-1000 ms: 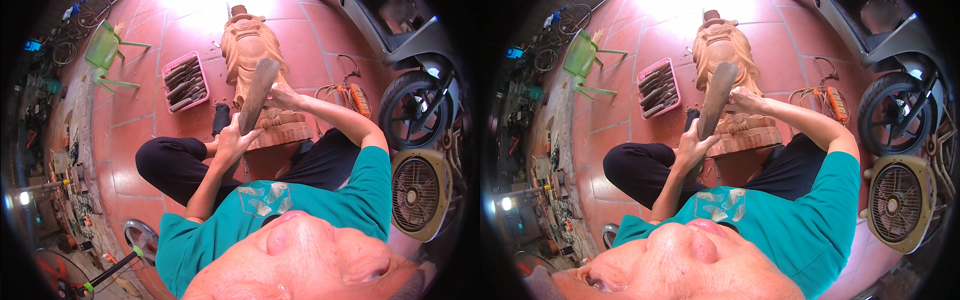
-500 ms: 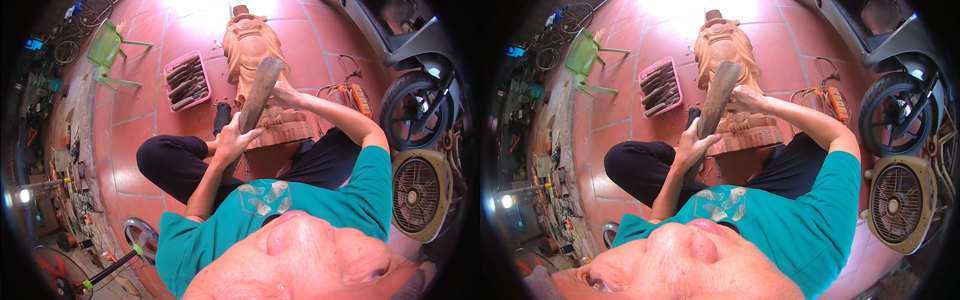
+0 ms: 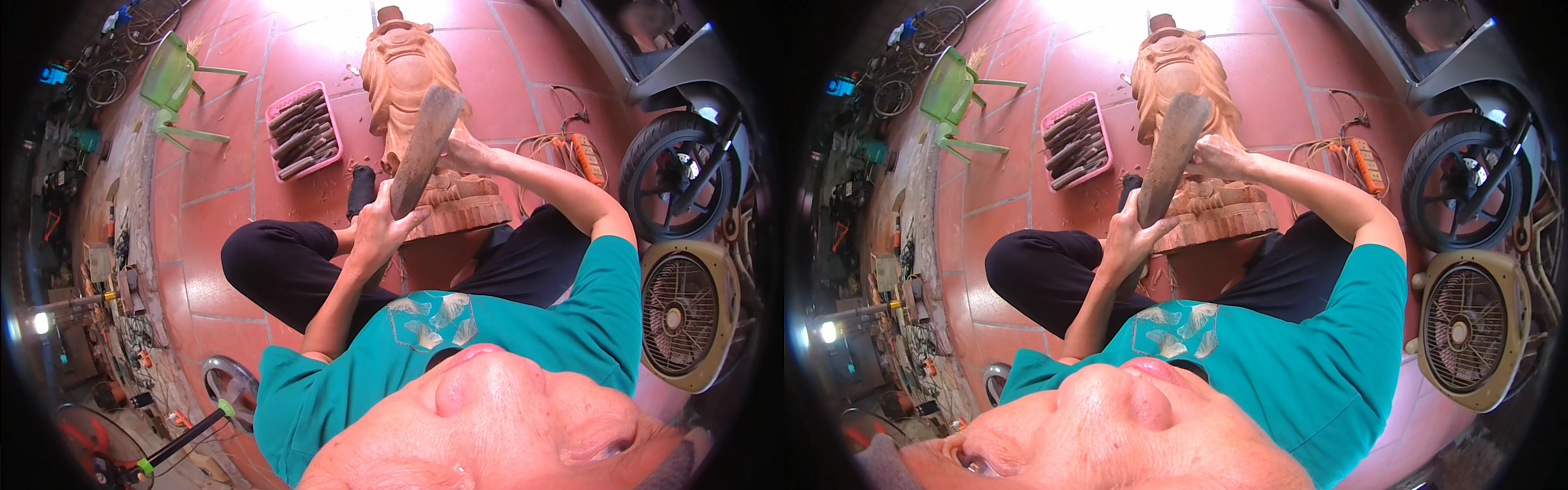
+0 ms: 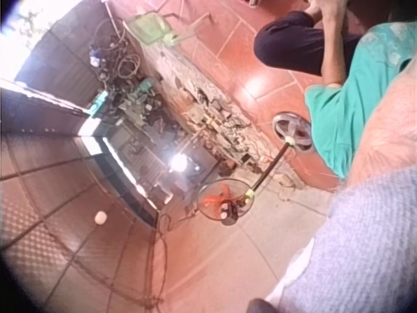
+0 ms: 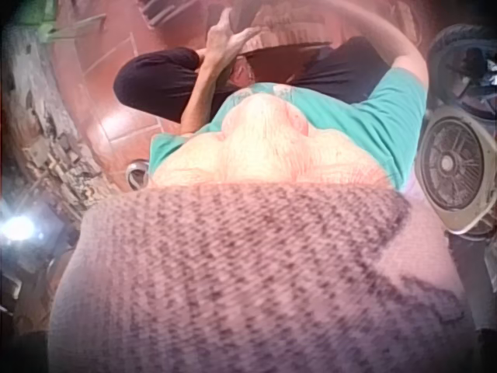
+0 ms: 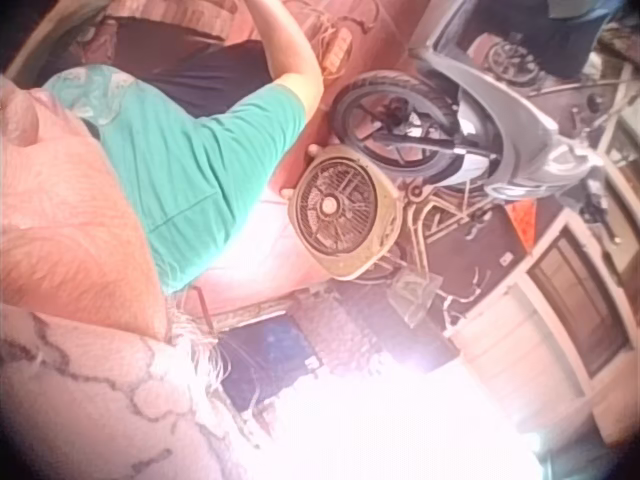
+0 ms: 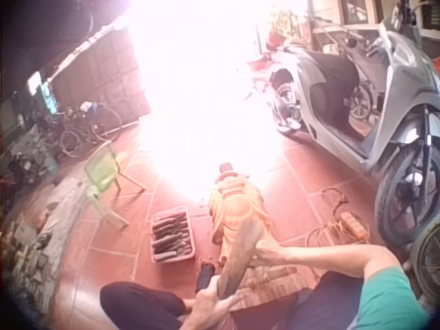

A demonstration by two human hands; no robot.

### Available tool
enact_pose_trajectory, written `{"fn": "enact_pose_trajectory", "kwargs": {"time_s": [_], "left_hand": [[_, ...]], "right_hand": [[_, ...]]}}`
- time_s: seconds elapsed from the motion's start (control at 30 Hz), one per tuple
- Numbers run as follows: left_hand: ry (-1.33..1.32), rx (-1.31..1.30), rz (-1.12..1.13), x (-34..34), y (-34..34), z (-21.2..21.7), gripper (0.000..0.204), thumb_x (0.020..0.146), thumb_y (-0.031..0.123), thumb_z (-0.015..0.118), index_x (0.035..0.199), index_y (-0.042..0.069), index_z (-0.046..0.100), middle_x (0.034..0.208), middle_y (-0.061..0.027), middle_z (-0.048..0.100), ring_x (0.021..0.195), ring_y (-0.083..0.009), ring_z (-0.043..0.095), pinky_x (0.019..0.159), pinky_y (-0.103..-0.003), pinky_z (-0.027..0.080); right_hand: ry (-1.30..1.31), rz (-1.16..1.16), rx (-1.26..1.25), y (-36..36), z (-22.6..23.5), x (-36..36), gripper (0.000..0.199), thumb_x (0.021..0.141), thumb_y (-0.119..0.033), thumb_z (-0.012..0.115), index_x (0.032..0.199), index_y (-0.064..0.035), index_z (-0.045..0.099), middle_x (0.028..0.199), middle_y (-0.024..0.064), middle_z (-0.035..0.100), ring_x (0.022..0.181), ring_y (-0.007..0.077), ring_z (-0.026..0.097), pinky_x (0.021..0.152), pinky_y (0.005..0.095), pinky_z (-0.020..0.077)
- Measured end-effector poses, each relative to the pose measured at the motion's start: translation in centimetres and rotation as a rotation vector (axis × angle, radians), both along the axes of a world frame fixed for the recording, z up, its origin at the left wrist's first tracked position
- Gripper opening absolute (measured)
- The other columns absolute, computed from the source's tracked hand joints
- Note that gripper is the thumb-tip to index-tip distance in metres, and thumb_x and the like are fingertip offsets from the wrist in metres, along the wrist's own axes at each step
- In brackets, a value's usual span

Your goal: The person carves a wooden sculpture using a chisel and mallet. They repeatedly strike the chisel to shape the wood, focusing on detailed areas of the sculpture.

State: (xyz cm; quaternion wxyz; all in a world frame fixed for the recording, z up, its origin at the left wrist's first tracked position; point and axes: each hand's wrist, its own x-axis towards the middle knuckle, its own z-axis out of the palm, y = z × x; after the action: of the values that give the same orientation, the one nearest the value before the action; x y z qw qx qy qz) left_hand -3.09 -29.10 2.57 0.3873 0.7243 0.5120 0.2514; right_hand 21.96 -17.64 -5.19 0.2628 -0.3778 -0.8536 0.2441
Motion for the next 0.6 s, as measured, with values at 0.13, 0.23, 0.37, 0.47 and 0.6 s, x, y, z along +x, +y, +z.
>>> {"fn": "enact_pose_trajectory", "kwargs": {"time_s": [0.13,0.23,0.37,0.47,0.6], "left_hand": [[-0.017,-0.027,0.006,0.0,0.7,-0.7,0.068,0.087,0.045,0.079,0.131,0.001,0.050,0.097,-0.0301,0.072,0.094,-0.0471,0.072,0.081,-0.050,0.055],[0.018,-0.046,-0.003,-0.5,1.0,-1.7,0.066,0.086,0.044,0.080,0.128,0.000,0.053,0.098,-0.0291,0.072,0.094,-0.0452,0.072,0.082,-0.049,0.055],[-0.171,-0.114,0.079,-0.9,0.6,-1.7,0.050,0.089,0.025,0.081,0.125,0.000,0.057,0.091,-0.0138,0.069,0.074,-0.0191,0.064,0.062,-0.033,0.049],[-0.274,-0.119,0.139,-1.1,0.8,-0.1,0.043,0.091,0.019,0.079,0.123,0.000,0.058,0.086,-0.0060,0.066,0.063,-0.0099,0.059,0.055,-0.028,0.046],[-0.289,-0.193,0.174,-0.9,1.0,1.1,0.054,0.089,0.033,0.081,0.125,-0.002,0.060,0.109,-0.0151,0.074,0.102,-0.0214,0.070,0.093,-0.036,0.053]], "right_hand": [[-0.043,-0.061,-0.257,-0.5,1.4,0.4,0.036,0.088,-0.035,0.078,0.087,-0.0015,0.065,0.072,0.0169,0.064,0.072,0.0372,0.068,0.069,0.0456,0.0530],[-0.080,-0.057,-0.226,-0.5,1.5,0.5,0.021,0.087,-0.020,0.078,0.095,-0.0031,0.068,0.070,0.0113,0.061,0.062,0.0236,0.062,0.056,0.0385,0.0511],[-0.053,-0.052,-0.094,-0.1,0.3,1.4,0.020,0.088,-0.021,0.079,0.095,-0.0060,0.069,0.072,0.0105,0.063,0.070,0.0212,0.066,0.070,0.0372,0.0553],[-0.045,-0.091,-0.180,0.2,0.8,2.7,0.026,0.088,-0.025,0.077,0.104,-0.0046,0.069,0.089,0.0165,0.074,0.087,0.0295,0.075,0.078,0.0406,0.0576],[0.046,-0.121,-0.276,0.5,0.2,3.7,0.028,0.092,-0.028,0.077,0.101,-0.0029,0.071,0.078,0.0113,0.070,0.071,0.0231,0.067,0.072,0.0372,0.0546]]}}
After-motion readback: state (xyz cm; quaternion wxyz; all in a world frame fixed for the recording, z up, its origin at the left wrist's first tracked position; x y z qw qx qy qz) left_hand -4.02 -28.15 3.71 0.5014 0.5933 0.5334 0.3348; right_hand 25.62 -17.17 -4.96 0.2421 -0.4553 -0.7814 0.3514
